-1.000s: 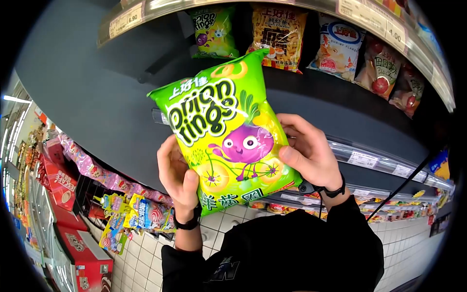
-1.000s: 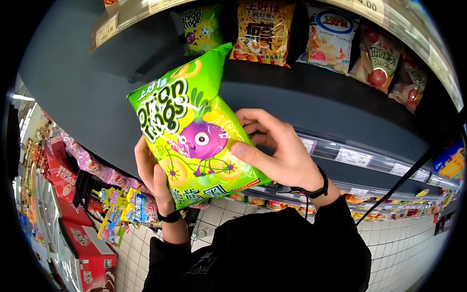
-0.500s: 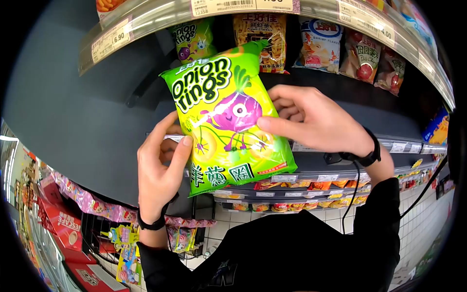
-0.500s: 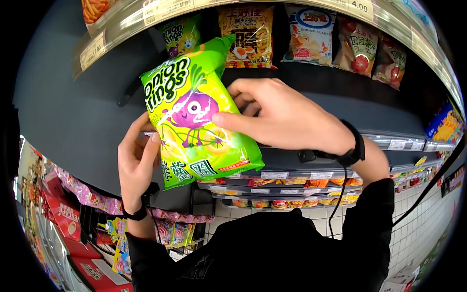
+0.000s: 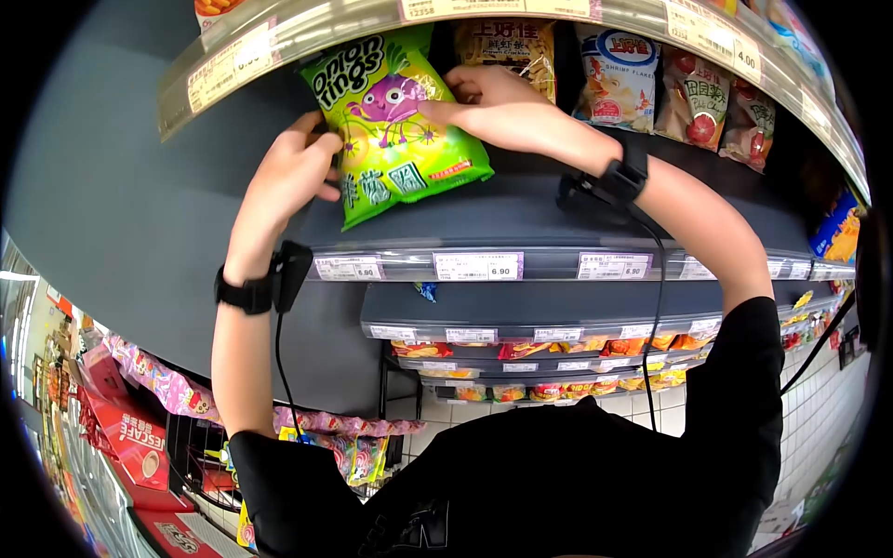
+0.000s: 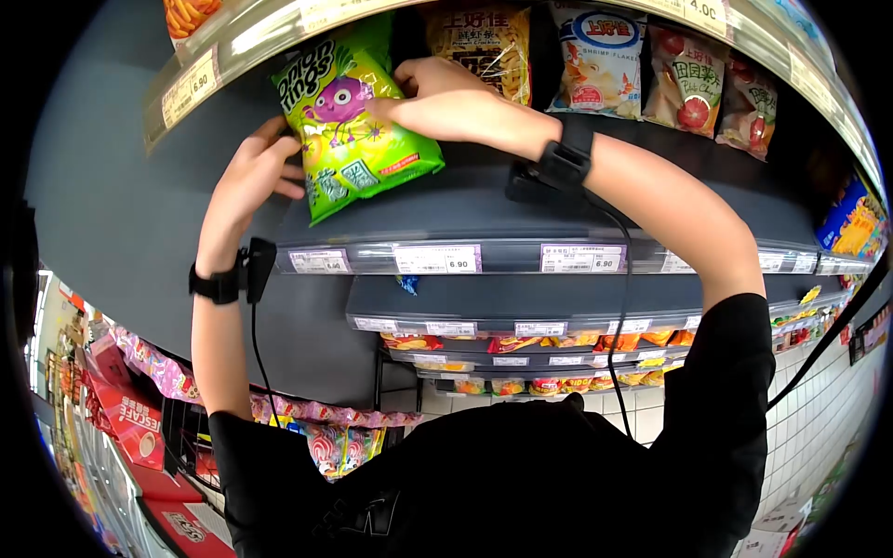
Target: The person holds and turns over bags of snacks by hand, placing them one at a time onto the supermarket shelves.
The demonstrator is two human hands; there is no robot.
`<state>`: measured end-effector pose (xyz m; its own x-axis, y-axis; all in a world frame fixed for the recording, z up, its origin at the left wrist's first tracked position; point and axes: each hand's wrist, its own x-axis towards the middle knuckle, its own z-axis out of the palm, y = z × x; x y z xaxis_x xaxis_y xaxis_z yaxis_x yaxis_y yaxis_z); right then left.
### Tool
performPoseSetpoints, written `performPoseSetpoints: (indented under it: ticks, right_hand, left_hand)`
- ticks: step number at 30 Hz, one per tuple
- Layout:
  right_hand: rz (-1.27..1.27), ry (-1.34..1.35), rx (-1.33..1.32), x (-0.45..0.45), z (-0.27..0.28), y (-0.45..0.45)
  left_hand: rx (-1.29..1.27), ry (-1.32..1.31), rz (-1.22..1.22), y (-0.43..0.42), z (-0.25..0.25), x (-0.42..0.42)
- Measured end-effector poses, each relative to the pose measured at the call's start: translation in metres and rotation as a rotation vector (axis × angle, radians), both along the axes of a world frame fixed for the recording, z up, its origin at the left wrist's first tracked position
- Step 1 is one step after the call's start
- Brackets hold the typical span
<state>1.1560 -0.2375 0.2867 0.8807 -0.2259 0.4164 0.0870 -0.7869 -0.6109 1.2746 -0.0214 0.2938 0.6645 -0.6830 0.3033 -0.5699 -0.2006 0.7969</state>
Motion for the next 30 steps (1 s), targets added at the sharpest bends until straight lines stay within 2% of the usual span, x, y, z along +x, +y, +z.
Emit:
performPoseSetpoints:
  ticks: [6, 8, 12, 16, 24, 28, 30]
  right_hand:
    - [-0.063, -0.054, -0.062, 0.049, -0.015, -0.009]
    - [-0.168, -0.039, -0.076, 0.060, -0.017, -0.009]
    - [-0.181, 0.052, -0.121, 0.079, -0.019, -0.015]
    - [-0.188, 0.130, -0.094, 0.089, -0.020, -0.015]
    - [-0.205, 0.023, -0.071, 0.092, -0.032, -0.015]
    - [-0.182, -0.015, -0.091, 0.087, -0.035, -0.016]
    - [-0.185, -0.056, -0.115, 0.082, -0.035, -0.015]
  left_hand:
    - [0.013, -0.086, 0.017, -0.030, -0.016, 0.050]
    - [0.008, -0.090, 0.022, -0.039, -0.018, 0.062]
    - [0.004, -0.096, 0.072, -0.056, -0.020, 0.083]
    - [0.064, -0.062, 0.019, -0.057, -0.021, 0.085]
    - [0.001, -0.018, -0.031, -0.056, -0.024, 0.089]
    - [0.134, 0.027, 0.003, -0.052, -0.023, 0.095]
    - [0.144, -0.139, 0.183, -0.055, -0.032, 0.113]
